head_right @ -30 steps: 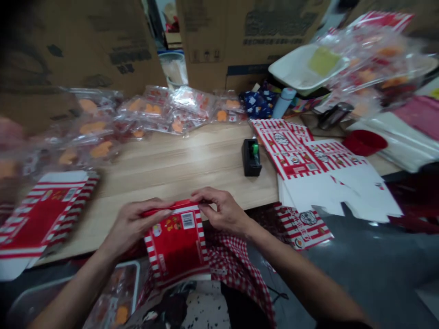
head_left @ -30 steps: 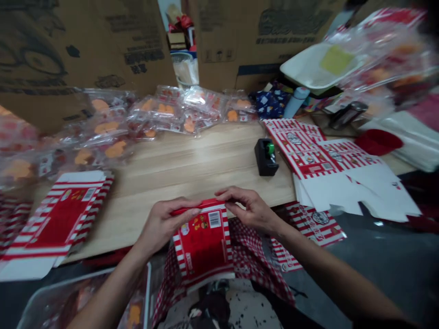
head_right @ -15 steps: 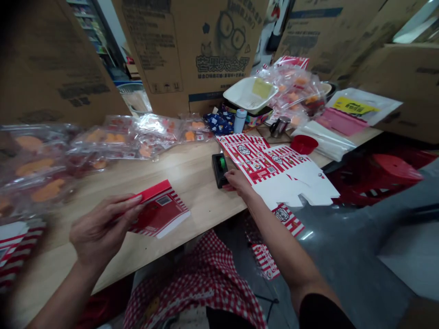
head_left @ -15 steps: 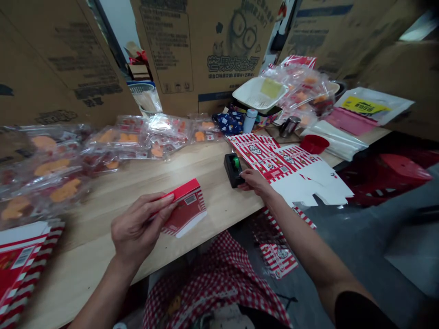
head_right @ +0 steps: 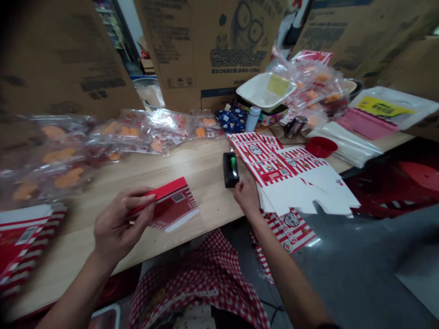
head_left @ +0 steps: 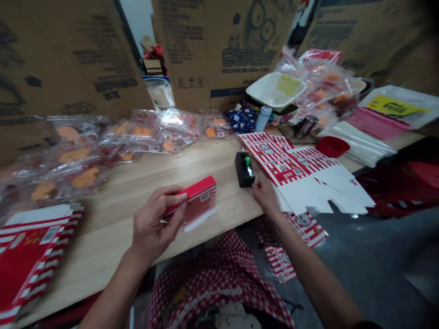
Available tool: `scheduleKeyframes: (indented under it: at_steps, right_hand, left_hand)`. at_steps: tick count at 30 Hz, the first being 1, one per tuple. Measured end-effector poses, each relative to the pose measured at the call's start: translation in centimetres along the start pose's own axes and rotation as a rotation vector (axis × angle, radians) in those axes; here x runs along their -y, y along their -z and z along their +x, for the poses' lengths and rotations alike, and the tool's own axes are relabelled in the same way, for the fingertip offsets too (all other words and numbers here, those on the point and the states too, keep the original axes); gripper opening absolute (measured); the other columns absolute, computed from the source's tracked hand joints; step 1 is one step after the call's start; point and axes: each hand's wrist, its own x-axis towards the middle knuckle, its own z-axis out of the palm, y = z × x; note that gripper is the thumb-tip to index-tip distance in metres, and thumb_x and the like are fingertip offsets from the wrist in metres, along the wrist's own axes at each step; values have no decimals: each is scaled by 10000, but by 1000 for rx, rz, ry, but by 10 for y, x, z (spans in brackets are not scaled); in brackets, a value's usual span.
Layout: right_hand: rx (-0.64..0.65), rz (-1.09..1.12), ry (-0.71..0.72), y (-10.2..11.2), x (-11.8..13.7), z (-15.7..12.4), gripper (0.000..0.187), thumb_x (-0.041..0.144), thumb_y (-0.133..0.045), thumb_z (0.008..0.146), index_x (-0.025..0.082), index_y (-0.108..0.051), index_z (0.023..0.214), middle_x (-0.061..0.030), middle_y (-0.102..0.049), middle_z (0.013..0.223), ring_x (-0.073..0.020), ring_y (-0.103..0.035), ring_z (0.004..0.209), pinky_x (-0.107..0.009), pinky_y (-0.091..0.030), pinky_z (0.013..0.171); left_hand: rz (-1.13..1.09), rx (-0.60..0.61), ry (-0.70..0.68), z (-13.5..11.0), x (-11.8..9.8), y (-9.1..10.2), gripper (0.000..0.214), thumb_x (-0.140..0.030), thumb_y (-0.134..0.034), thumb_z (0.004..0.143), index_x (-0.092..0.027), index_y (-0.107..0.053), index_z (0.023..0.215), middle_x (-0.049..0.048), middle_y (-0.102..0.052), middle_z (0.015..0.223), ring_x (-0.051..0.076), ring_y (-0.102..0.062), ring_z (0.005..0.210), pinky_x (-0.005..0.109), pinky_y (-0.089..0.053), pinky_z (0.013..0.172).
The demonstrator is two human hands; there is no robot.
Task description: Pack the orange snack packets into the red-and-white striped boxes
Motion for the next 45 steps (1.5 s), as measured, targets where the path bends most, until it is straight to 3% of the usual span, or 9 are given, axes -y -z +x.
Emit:
scheduleKeyframes:
  at_steps: [3,8,13,21,28,35,40,43,45]
  right_hand:
    - [-18,170,41,-1,38,-30,122,329,-525,868,226,-522,802,-32,-584,726,-186,-559,688,-304,-461,635]
    - [317,609,257,-10,124,-82,213,286,-558,915,217,-681,1075,32,-546,634,-121,-470,556,-267,-389,537]
    - [370,739,226,-24,164,-85,636,273,-553,891,194,-434,1510,75,-558,569,-101,-467,480,-248,-400,492]
    - [249,612,103,-33,167,-83,586,265,-568,865,89,-515,1421,38,-627,551,-106,-525,447,-242,-444,477]
    - [294,684,108,-33,165,-88,529,248,-555,883,107,-500,1390,52,-600,547,-103,-510,440,-231,-417,449]
    - [219,780,136,-55,154,-91,671,187,-557,887,177,-346,1524,54,-624,623,-117,-587,543,-245,-498,542]
    - [262,868,81,-66,149,-96,868,213,-564,898,218,-74,1614,50,-655,692,-132,-636,573,-279,-568,596]
    - [329,825,9,-63,142,-102,938,324,-608,905,285,10,1610,-46,-724,991,-162,-701,653,-266,-554,527]
    - [361,782,-23,-60,131,-100,935,422,-625,901,275,-24,1602,-108,-715,1118,-180,-715,650,-254,-520,473]
  left_hand:
    - [-46,42,87,-6,-6,0,117,-161,-615,911,-194,-657,1014,105,-708,1138,175,-704,956,230,-578,718]
    - [-47,28,110,-9,-13,-1,55,-161,-621,909,-192,-633,954,106,-730,1099,190,-713,989,271,-583,805]
    - [-45,40,78,-10,-16,-1,25,-181,-604,924,-189,-619,941,111,-741,1052,200,-723,985,289,-596,812]
    - [-93,-20,-32,-14,-9,-3,178,-118,-653,885,-205,-585,1025,87,-716,1081,176,-723,954,290,-608,805]
    - [-84,95,-171,-5,-18,7,374,-41,-565,911,-210,-638,1236,87,-680,1124,142,-679,981,261,-583,812]
    - [24,123,-50,10,-26,10,59,-198,-635,929,-169,-681,951,49,-702,882,141,-673,794,256,-548,709]
    - [354,245,-121,17,-29,6,172,-190,-525,963,-168,-595,808,27,-646,740,145,-590,639,270,-476,605]
    - [369,140,-87,23,-16,19,126,-194,-546,931,-178,-577,810,18,-647,742,143,-591,651,264,-471,629]
    - [249,-23,113,24,5,35,87,-256,-582,913,-183,-587,866,14,-659,777,139,-613,681,256,-486,661]
